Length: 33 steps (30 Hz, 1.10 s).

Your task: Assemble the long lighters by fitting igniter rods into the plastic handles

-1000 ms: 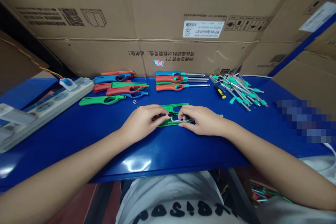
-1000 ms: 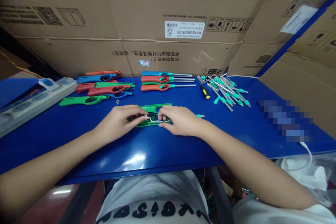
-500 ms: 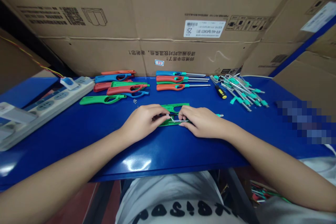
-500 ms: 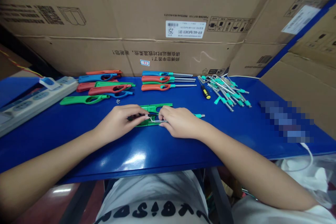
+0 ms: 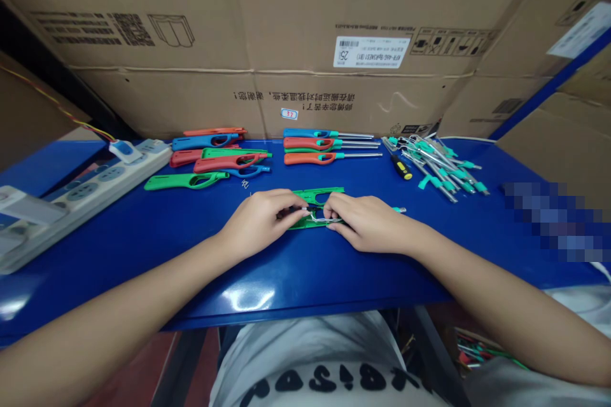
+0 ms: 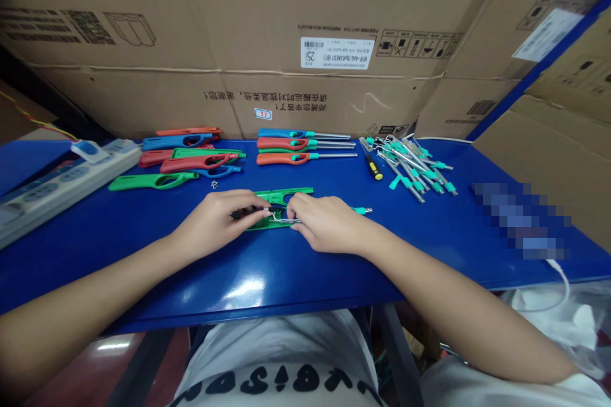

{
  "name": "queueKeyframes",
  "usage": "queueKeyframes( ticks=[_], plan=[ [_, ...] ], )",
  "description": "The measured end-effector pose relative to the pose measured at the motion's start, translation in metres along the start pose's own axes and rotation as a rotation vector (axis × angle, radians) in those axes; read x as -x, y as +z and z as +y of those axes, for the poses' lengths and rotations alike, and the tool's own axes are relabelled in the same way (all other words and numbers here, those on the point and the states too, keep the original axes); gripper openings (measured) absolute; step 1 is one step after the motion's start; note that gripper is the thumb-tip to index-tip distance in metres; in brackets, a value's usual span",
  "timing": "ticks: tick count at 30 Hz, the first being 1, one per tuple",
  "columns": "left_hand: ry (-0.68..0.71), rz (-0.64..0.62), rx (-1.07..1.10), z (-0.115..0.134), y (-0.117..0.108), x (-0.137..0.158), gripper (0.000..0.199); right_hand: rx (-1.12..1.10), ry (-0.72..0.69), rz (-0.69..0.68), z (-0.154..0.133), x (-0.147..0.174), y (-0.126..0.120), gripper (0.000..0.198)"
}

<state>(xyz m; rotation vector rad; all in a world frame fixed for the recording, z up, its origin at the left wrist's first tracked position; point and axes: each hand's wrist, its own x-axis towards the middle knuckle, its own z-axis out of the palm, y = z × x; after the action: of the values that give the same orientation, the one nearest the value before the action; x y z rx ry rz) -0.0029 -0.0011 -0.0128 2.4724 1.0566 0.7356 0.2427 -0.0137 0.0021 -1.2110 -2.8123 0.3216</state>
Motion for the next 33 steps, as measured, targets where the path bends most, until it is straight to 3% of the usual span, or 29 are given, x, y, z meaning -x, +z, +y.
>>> queueKeyframes(
  ticks=[14,27,33],
  plan=[
    [0.017,0.007,-0.006,-0.001,0.001,0.000,0.015,-0.047,-0.040,0.017,0.003,0.001,0.002,0.012],
    [0.021,0.016,0.003,-0.001,0.001,0.001,0.014,0.073,-0.027,0.096,0.000,-0.005,0.010,0.019],
    [0.011,0.005,0.011,0.000,-0.001,-0.001,0.014,-0.071,-0.043,0.171,0.006,-0.006,0.012,0.018]
  ],
)
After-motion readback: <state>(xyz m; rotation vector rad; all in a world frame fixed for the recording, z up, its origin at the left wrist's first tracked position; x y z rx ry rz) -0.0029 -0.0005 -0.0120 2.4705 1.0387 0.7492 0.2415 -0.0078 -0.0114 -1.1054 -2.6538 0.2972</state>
